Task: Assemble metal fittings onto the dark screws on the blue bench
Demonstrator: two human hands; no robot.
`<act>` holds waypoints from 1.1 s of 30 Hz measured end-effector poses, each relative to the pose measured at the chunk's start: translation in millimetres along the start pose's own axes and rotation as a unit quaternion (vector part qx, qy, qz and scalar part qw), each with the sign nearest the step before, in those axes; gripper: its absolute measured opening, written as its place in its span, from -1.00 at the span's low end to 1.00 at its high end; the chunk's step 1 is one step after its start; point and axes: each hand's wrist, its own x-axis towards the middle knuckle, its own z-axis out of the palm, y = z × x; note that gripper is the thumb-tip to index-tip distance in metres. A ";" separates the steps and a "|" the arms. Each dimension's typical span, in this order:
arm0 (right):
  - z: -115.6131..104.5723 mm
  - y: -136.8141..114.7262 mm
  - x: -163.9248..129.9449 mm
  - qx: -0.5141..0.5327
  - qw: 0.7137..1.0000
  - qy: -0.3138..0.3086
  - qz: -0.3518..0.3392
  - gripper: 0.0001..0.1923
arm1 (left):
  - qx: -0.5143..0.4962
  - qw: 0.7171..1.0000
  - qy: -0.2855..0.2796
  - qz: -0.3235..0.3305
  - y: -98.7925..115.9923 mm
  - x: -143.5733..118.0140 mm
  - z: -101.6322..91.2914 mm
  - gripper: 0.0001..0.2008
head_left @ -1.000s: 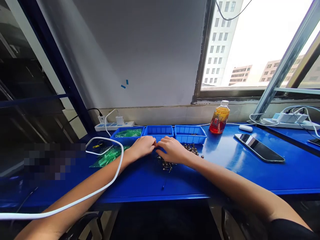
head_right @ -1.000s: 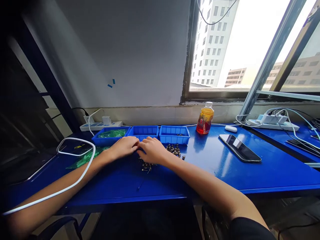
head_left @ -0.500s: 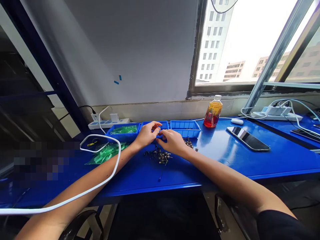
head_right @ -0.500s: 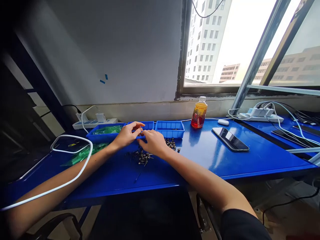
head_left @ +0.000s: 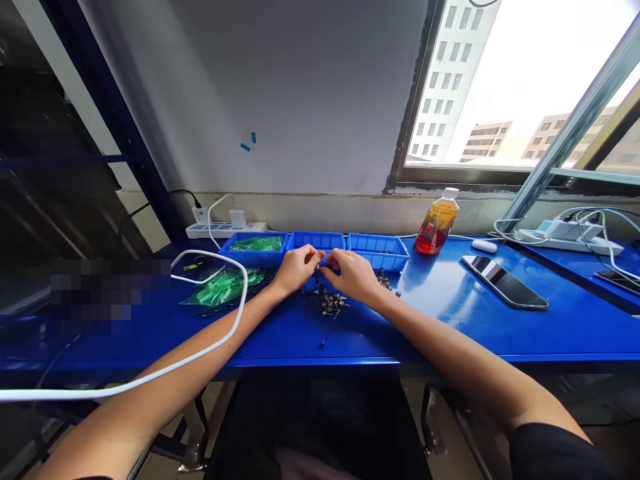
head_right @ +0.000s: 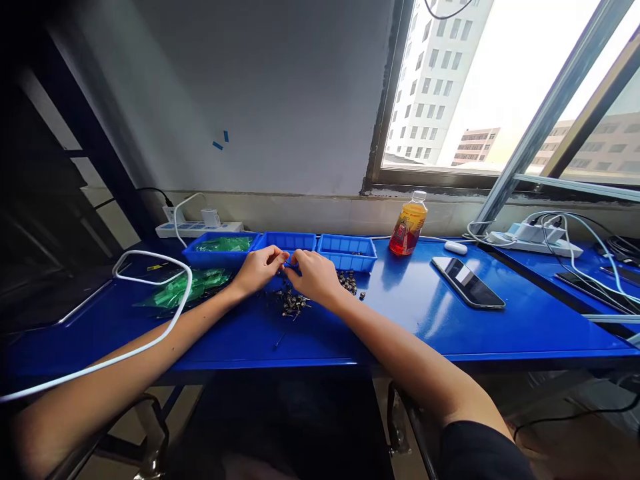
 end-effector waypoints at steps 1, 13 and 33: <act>-1.0 0.2 0.1 0.000 1.000 0.000 -0.003 -0.85 | 0.006 1.000 0.000 0.001 0.6 -0.3 -0.7 -0.72; -3.8 0.2 1.5 -0.034 0.999 -0.006 0.006 -0.74 | 0.066 0.995 -0.042 0.069 3.4 -3.7 -6.5 -0.77; -1.5 8.0 4.1 -0.002 1.000 0.019 -0.010 -0.81 | 0.110 0.986 -0.068 0.102 4.0 -3.9 -7.5 -0.74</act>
